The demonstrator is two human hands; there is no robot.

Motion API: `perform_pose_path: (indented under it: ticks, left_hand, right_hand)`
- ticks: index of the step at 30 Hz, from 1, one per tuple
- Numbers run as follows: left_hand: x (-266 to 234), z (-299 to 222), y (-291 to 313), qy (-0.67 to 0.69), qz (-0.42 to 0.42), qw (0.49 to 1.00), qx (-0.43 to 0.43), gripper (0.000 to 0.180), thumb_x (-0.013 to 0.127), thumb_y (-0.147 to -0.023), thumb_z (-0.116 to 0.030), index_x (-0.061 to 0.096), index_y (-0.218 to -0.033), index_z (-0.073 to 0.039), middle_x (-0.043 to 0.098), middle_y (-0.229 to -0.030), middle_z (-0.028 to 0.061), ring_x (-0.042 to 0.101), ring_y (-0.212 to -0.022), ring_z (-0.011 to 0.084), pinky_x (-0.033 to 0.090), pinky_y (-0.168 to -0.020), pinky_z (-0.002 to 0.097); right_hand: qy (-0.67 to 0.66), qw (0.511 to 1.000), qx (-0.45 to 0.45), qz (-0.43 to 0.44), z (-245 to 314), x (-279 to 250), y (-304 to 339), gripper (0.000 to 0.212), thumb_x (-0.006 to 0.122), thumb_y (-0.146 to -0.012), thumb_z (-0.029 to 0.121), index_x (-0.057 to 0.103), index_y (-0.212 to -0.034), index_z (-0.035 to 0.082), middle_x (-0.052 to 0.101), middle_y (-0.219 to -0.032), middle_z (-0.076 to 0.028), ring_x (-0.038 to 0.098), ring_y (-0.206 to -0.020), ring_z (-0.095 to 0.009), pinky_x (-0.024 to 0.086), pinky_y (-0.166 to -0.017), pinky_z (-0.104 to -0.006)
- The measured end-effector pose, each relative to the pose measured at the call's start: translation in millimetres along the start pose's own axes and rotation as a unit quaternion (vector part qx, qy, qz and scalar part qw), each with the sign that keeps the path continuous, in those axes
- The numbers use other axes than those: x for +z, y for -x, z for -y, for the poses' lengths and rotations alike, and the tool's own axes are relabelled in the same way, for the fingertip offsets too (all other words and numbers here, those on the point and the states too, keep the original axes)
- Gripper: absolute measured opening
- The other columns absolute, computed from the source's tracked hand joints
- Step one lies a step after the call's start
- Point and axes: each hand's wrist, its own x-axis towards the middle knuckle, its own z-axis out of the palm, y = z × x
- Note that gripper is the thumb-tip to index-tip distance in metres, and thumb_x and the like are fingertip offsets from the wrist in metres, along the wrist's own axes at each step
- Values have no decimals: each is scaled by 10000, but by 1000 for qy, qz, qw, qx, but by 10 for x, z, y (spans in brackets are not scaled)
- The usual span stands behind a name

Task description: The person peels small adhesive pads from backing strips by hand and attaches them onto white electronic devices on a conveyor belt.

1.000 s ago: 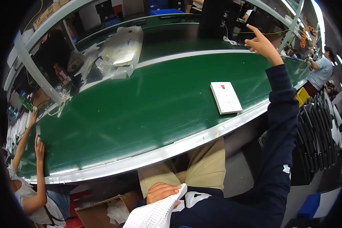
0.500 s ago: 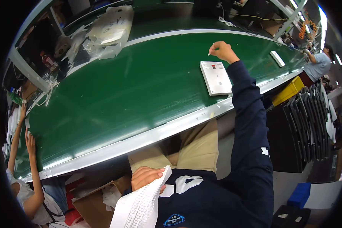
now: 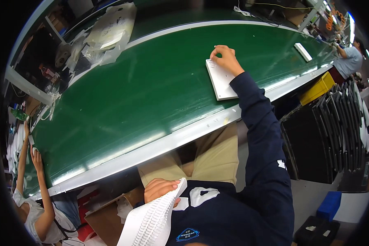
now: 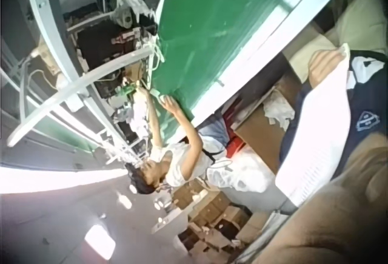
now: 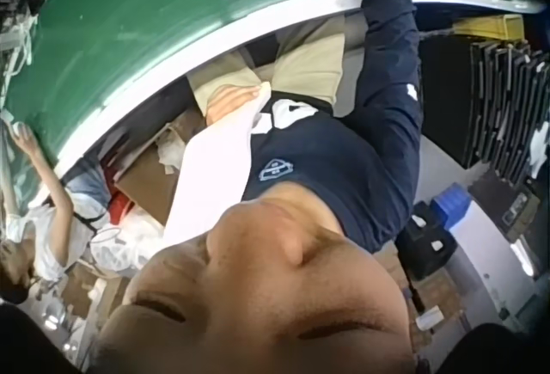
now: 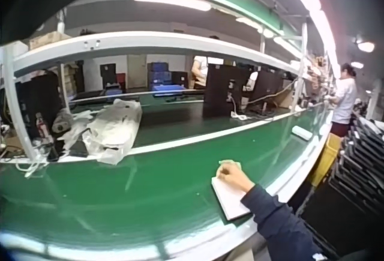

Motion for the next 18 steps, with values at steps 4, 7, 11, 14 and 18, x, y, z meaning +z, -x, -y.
perform_pose_path:
  ticks: [4,7,11,14,18]
  left_hand:
    - [34,-11,-50,7,5,1000,-10,379,800,-603,-122,643,-928,-6,693,-931,170,660,-723,270,500,-644,334]
    - [40,24,-22,-1,7,1000,-12,369,794,-608,-122,644,-923,-4,694,-934,168,655,-717,269,499,-646,336]
    - [50,44,-6,-1,3,1000,-24,350,784,-611,-121,649,-913,-3,695,-931,160,653,-720,264,497,-652,338]
    - [45,46,-5,-2,4,1000,-31,350,784,-608,-125,652,-909,-3,695,-930,157,654,-728,262,497,-656,337]
    - [36,64,-3,-2,1,1000,-29,351,784,-608,-127,653,-909,-3,695,-931,158,654,-726,263,497,-655,336]
  right_hand:
    - [-27,999,38,-5,14,82,-23,93,648,-759,190,711,-820,158,555,-1268,-112,397,-1213,-340,268,-1027,-423]
    - [24,999,24,17,80,120,-34,109,657,-748,210,722,-818,158,557,-1271,-101,400,-1178,-358,305,-1021,-440]
    - [16,1000,7,17,125,131,-38,116,662,-744,220,721,-812,147,560,-1268,-93,401,-1178,-352,320,-1016,-433]
    - [5,1000,0,23,167,137,-30,122,664,-744,222,719,-814,138,564,-1262,-94,402,-1174,-349,319,-1019,-420]
    - [0,1000,-5,18,231,159,-1,114,661,-750,204,716,-814,128,572,-1248,-96,399,-1176,-345,320,-1015,-418]
